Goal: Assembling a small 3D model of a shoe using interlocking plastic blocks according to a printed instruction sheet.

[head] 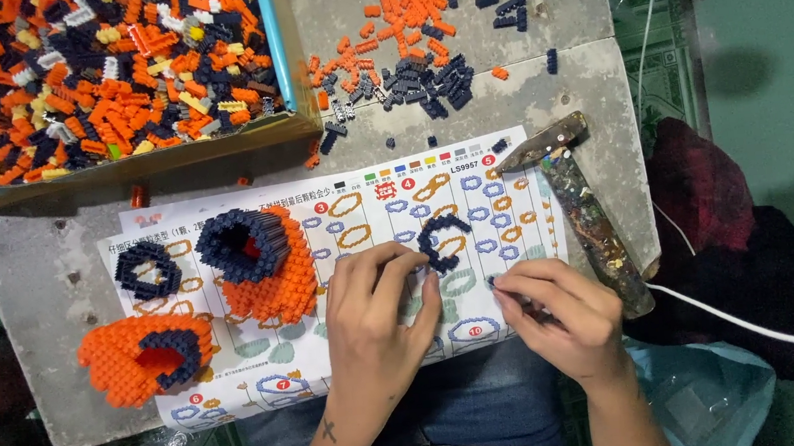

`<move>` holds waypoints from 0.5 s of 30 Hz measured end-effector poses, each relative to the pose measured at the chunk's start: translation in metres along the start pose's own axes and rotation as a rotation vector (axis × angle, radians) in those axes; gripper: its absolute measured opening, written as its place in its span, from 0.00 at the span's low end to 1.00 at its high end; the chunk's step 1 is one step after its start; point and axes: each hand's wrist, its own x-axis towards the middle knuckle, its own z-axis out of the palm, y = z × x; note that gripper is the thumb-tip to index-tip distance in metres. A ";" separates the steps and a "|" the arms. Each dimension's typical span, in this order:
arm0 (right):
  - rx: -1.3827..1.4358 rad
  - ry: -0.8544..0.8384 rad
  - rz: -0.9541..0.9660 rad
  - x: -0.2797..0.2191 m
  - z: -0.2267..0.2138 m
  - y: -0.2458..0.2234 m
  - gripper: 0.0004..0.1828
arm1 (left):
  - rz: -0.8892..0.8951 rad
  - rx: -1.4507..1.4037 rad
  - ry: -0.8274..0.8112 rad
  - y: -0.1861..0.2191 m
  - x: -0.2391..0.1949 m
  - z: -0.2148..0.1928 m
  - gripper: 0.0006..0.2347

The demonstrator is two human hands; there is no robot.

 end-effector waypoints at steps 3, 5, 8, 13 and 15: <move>-0.026 -0.009 -0.008 -0.002 0.002 0.003 0.09 | -0.001 0.010 -0.015 -0.001 -0.001 0.001 0.09; -0.038 -0.017 -0.016 -0.002 0.001 0.003 0.12 | -0.005 0.014 -0.032 -0.002 -0.002 0.003 0.10; -0.031 -0.067 -0.004 0.000 -0.003 0.001 0.12 | 0.029 0.063 -0.042 -0.003 -0.003 0.003 0.12; -0.031 -0.253 -0.002 0.003 -0.018 -0.001 0.16 | 0.064 0.069 -0.065 0.000 0.000 -0.002 0.11; -0.035 -0.282 0.003 0.003 -0.023 -0.001 0.17 | 0.065 0.060 -0.062 0.001 0.001 -0.002 0.10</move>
